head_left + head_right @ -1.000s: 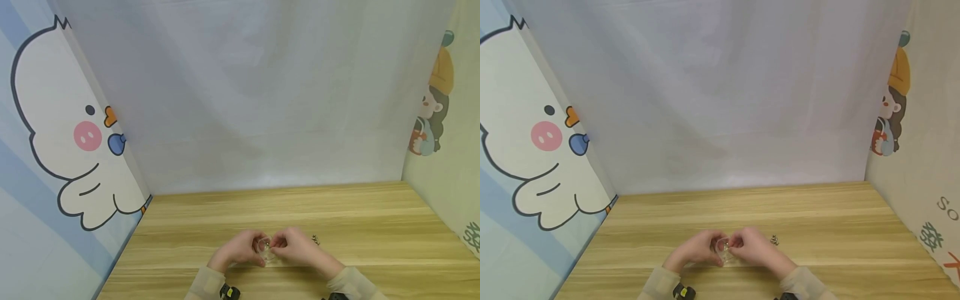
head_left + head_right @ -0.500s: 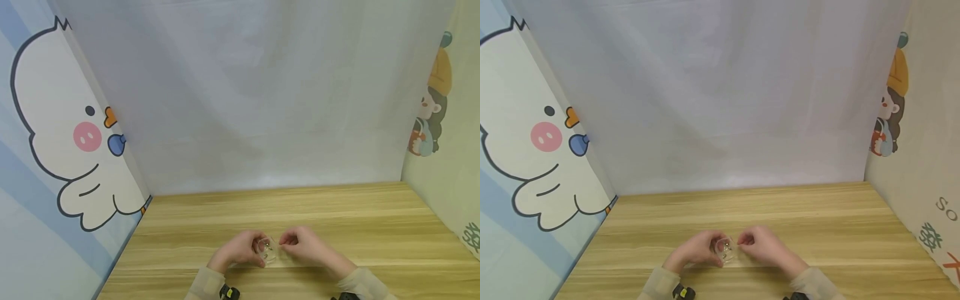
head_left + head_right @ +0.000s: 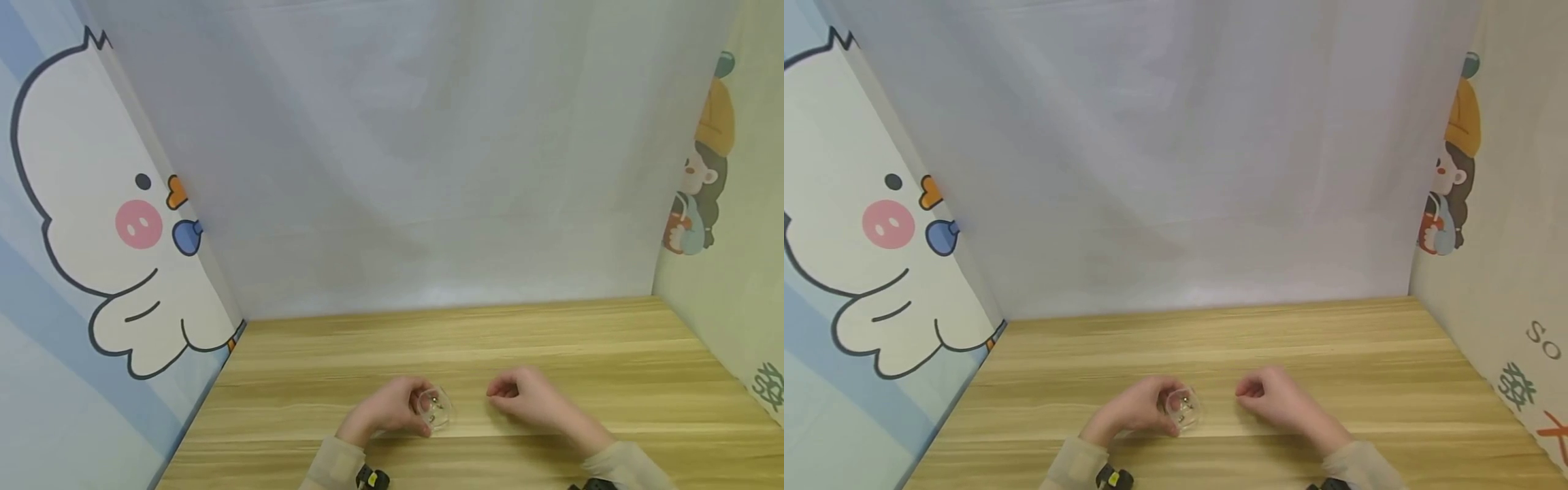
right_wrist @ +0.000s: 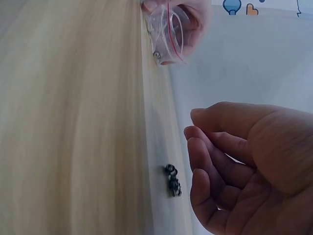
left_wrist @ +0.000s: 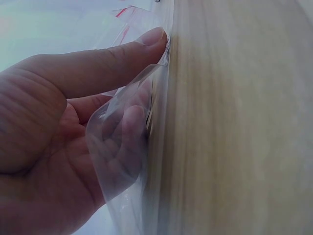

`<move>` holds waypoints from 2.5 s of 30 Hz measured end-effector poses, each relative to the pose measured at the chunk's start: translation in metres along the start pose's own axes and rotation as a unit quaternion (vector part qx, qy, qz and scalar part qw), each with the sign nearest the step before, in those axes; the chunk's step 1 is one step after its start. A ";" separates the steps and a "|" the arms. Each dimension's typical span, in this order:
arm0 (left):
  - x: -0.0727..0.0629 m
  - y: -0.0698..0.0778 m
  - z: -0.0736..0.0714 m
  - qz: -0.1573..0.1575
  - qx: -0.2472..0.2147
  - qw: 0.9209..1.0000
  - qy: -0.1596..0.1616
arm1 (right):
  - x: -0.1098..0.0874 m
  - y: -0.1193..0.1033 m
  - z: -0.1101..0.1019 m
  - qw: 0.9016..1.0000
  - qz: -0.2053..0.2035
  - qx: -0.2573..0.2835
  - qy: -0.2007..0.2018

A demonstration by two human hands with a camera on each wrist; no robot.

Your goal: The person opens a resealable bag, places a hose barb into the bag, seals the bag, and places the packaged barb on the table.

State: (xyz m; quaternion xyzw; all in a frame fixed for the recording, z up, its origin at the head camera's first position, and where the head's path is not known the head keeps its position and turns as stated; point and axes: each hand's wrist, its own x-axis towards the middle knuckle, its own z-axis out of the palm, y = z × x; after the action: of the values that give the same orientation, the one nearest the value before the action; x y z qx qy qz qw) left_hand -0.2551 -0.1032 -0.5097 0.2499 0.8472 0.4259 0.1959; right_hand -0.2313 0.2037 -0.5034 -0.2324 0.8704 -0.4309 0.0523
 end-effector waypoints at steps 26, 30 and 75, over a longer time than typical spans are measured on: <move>0.001 -0.001 -0.001 0.009 0.006 1.000 0.000 | -0.026 0.028 -0.034 0.999 0.025 -0.028 0.027; 0.001 -0.001 0.000 0.011 0.005 1.000 0.000 | -0.028 0.030 -0.034 0.999 0.029 -0.030 0.023; 0.001 -0.001 -0.002 0.010 0.016 1.000 -0.003 | -0.017 0.041 -0.033 0.999 0.012 0.017 -0.027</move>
State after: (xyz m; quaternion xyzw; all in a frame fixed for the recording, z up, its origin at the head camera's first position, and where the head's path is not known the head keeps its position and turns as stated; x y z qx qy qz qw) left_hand -0.2572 -0.1038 -0.5095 0.2624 0.8511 0.4131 0.1901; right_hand -0.2410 0.2566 -0.5167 -0.2320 0.8641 -0.4386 0.0848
